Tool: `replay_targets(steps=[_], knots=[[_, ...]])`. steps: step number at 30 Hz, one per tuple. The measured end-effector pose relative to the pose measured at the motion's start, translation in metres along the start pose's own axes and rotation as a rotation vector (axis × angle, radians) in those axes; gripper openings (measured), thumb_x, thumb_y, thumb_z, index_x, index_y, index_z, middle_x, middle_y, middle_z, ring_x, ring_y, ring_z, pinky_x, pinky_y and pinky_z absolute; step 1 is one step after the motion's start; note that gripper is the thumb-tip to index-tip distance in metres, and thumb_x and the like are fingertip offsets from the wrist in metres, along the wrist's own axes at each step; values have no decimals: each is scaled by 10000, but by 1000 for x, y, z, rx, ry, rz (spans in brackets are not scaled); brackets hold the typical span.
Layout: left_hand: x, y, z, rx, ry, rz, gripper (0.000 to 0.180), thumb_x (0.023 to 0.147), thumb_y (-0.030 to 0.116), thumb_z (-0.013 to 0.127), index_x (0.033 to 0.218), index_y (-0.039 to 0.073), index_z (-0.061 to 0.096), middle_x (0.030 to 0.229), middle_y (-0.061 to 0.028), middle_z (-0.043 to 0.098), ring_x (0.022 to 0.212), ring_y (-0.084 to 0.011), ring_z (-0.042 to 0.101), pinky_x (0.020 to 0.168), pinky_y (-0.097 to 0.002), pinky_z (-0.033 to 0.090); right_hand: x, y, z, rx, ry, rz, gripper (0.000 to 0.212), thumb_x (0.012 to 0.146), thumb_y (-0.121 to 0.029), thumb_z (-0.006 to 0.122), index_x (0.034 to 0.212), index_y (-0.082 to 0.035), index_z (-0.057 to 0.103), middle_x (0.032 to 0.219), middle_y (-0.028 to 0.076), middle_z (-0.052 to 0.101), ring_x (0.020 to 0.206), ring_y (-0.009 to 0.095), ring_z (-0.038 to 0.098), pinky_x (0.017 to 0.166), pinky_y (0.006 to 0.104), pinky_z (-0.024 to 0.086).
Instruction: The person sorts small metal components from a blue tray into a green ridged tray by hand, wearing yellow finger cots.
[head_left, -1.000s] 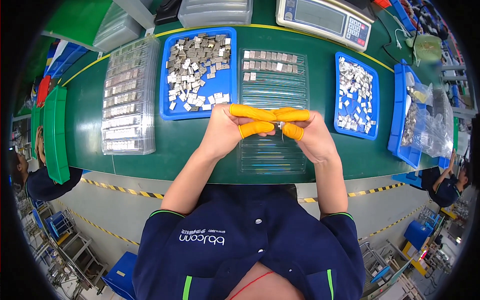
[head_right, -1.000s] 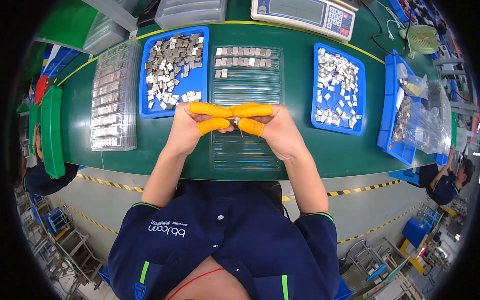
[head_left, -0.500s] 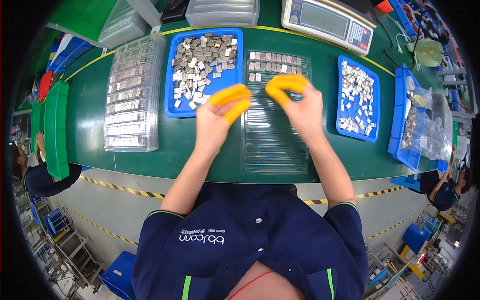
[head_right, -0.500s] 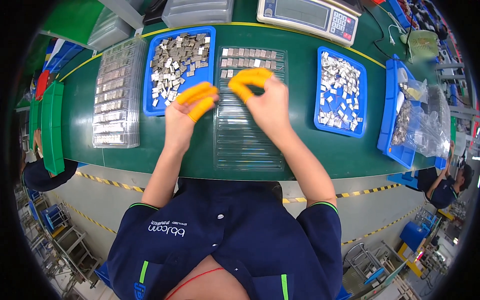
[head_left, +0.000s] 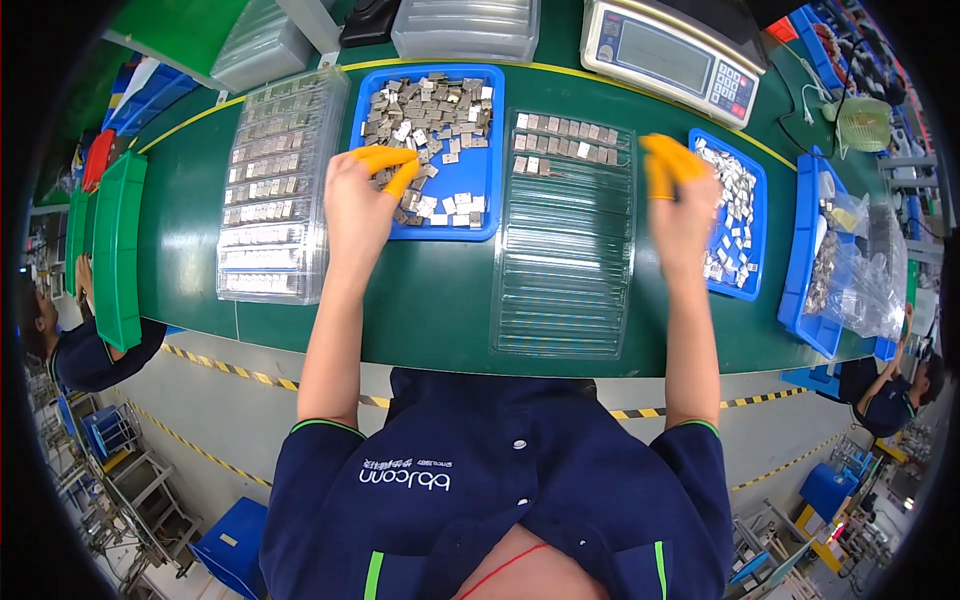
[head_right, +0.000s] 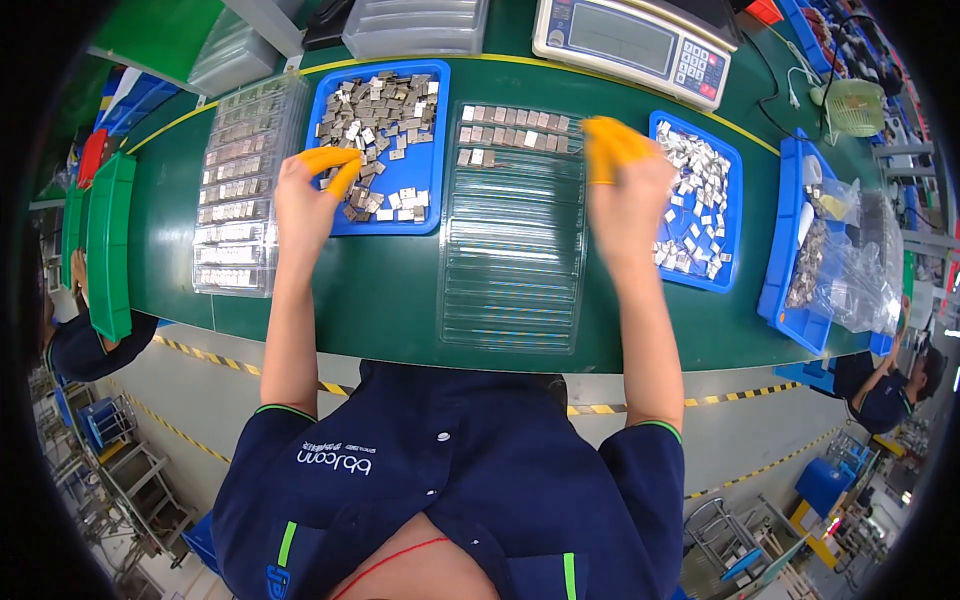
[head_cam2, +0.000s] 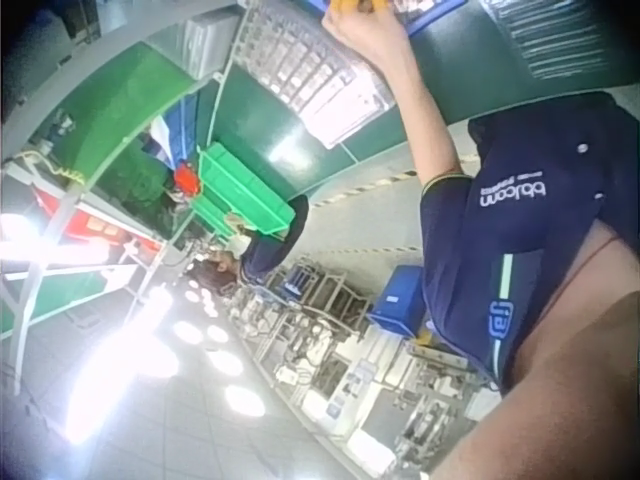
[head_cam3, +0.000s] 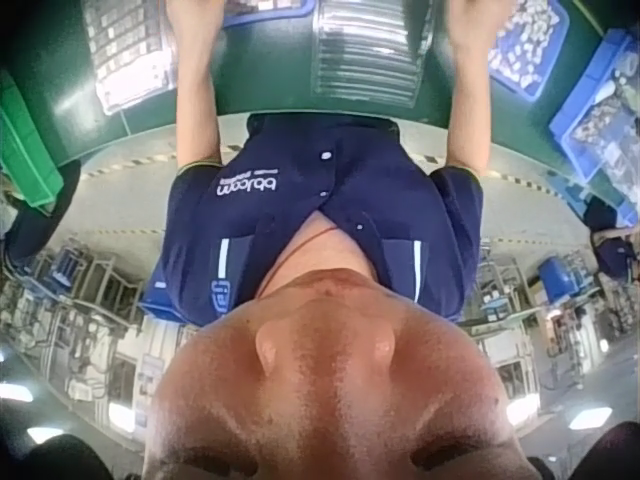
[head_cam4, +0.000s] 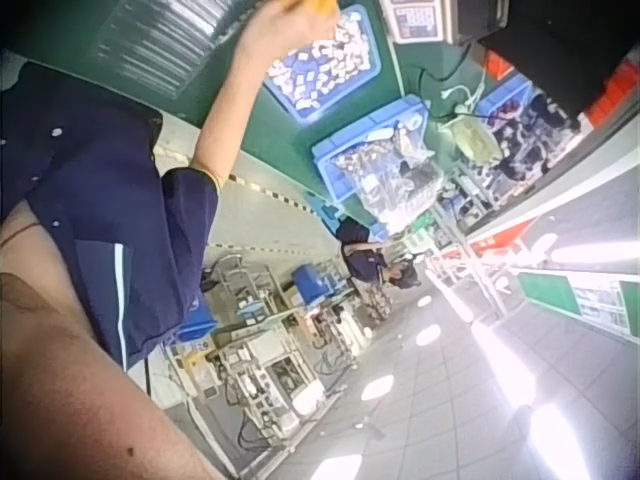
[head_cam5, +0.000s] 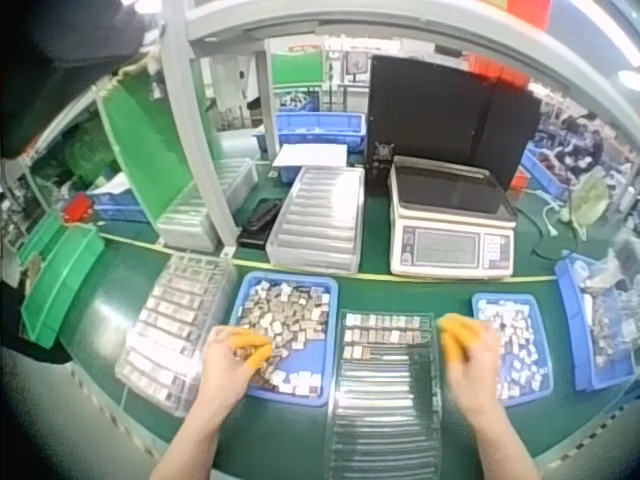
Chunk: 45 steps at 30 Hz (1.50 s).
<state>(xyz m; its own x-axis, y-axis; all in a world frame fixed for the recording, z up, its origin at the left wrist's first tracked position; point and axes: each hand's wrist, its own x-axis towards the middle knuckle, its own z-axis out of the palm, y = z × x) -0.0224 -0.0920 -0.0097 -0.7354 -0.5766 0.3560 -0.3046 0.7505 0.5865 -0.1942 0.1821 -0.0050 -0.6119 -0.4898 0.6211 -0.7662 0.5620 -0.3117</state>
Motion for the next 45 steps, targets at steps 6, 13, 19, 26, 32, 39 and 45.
replay_targets(steps=[6,13,19,26,32,39,45], knots=[[14,6,32,238,-152,109,273,677,285,743,862,88,702,844,-84,601,898,-239,503,838,-380,316,-47,68,-62,-157,-223,636,229,778,-87,633,998,-24,637,985,156,623,889,315,584,787,352,452],[18,12,35,256,-152,248,218,658,226,731,842,113,699,878,-57,587,895,-225,505,843,-376,316,-59,65,-66,-72,-194,624,259,757,-109,677,994,-9,643,891,165,637,770,266,616,707,344,474],[23,9,42,264,-161,478,187,690,147,682,844,44,657,872,-81,573,872,-255,510,799,-359,417,-57,89,-49,-143,-239,666,245,732,-111,698,953,-11,661,837,165,634,702,250,613,628,330,475],[15,23,33,-326,-315,-45,136,823,47,581,935,-31,586,915,-128,626,855,-245,623,734,-295,497,-45,75,-60,-253,-272,590,193,721,-115,712,836,10,620,751,137,643,648,266,617,589,336,472],[-3,53,18,-1030,-434,-526,218,864,51,558,1044,-71,568,944,-164,631,858,-230,644,760,-263,524,-35,19,-65,507,157,645,198,803,-70,647,990,-6,652,842,73,675,760,124,633,672,234,491],[-30,86,23,-1130,-590,-435,258,794,5,629,1035,-82,596,921,-165,648,806,-215,653,722,-254,531,-20,-70,-33,1138,-256,699,190,797,25,620,977,79,597,935,145,643,842,226,651,772,279,524],[-35,97,25,-1080,-565,-404,227,770,-18,645,982,-92,616,901,-172,649,779,-220,656,694,-262,537,-23,-74,-31,1060,-243,667,199,785,17,640,973,75,610,923,136,648,819,209,655,770,271,526]])
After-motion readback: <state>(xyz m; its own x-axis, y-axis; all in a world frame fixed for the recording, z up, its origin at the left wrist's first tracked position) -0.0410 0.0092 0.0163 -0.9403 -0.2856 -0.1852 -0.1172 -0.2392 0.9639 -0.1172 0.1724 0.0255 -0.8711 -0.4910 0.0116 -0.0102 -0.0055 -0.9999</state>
